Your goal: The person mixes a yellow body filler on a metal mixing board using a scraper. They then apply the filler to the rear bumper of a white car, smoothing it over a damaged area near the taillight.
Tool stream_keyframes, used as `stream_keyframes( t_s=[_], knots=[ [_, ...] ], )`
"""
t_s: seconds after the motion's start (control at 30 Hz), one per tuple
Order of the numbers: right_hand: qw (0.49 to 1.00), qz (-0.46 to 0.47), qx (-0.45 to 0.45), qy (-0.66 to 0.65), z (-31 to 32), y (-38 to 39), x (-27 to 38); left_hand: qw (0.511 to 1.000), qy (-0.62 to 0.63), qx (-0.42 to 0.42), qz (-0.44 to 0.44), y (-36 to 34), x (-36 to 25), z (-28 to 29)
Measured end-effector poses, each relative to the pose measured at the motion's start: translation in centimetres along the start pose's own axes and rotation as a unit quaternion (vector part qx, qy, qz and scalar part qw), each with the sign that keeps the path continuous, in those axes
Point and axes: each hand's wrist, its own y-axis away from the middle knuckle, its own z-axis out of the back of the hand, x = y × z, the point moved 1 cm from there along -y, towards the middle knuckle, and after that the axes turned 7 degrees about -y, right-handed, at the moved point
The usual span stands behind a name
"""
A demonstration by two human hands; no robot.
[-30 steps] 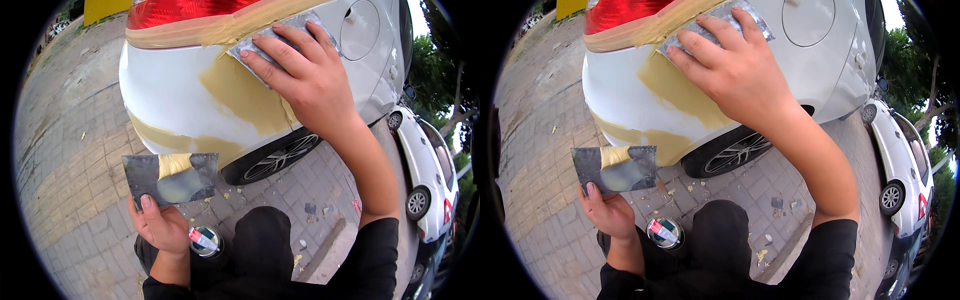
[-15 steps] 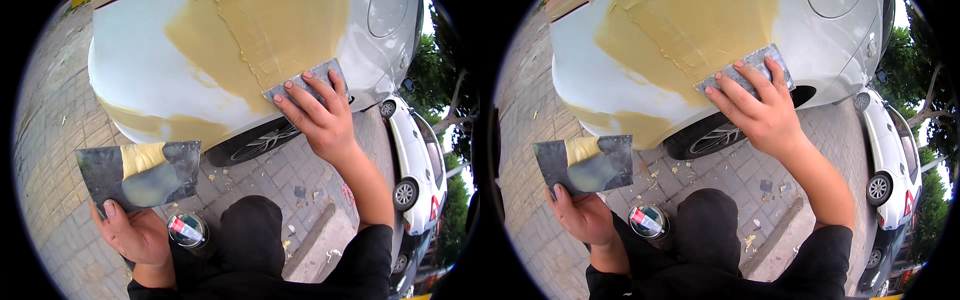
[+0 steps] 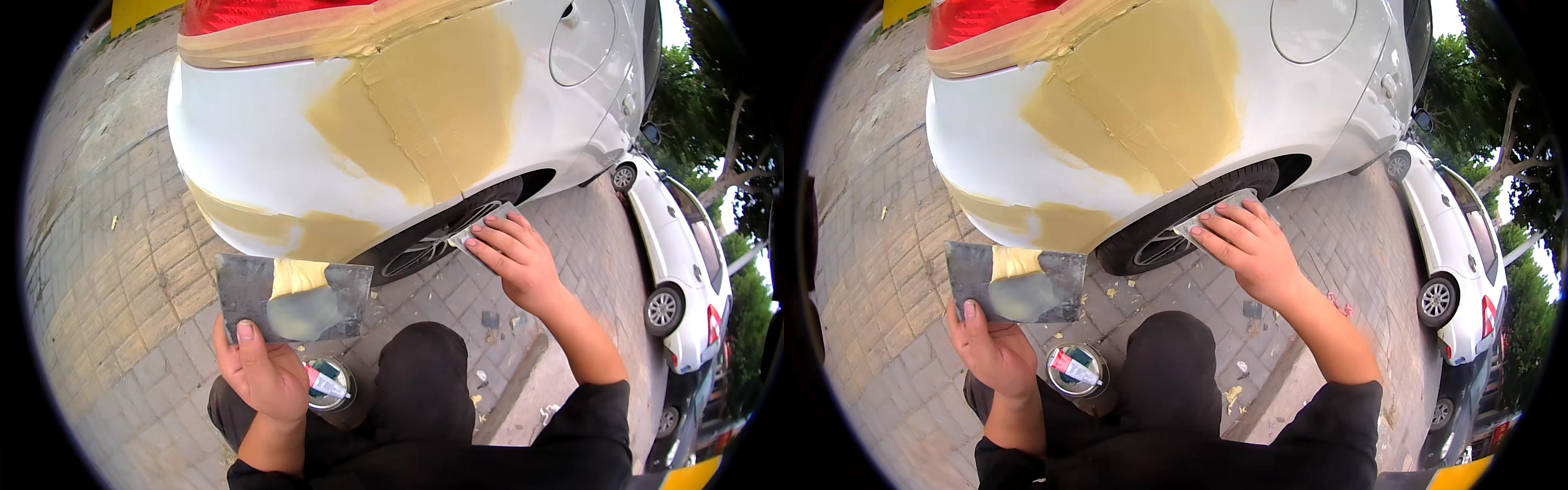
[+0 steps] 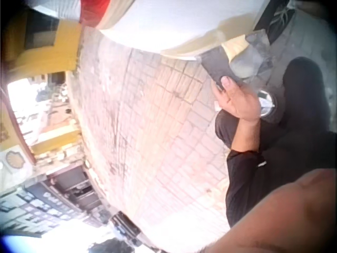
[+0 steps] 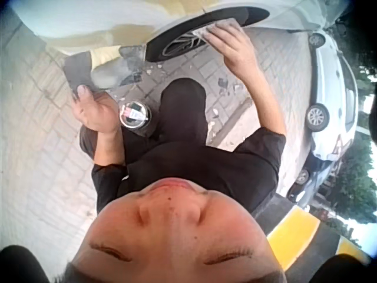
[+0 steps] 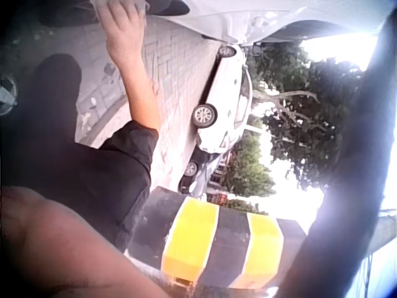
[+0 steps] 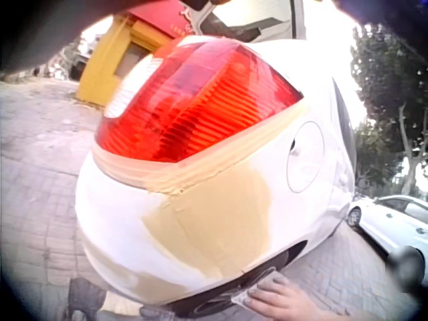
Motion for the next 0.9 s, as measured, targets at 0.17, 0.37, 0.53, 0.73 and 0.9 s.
stream_keyframes(
  t_s=[0.17,0.37,0.53,0.73,0.9],
  knots=[
    [0.664,-0.299,-0.319,-0.607,-6.6,-1.6,8.2,0.936,0.19,0.072,0.288,1.7,-0.2,1.4],
    [0.496,-0.304,-0.362,-0.729,-10.3,-8.5,19.4,0.894,0.247,0.048,0.371,2.5,-3.1,6.1],
    [0.45,-0.345,-0.233,-0.79,-11.5,-9.3,25.4,0.87,0.264,0.021,0.415,0.8,-5.7,10.2],
    [0.615,-0.261,-0.161,-0.726,-13.9,-8.2,27.2,0.864,0.276,0.016,0.421,0.1,-6.5,12.7],
    [0.555,-0.287,-0.125,-0.771,-12.7,-11.1,29.4,0.87,0.286,0.045,0.399,-0.6,-6.6,14.5]
  ],
)
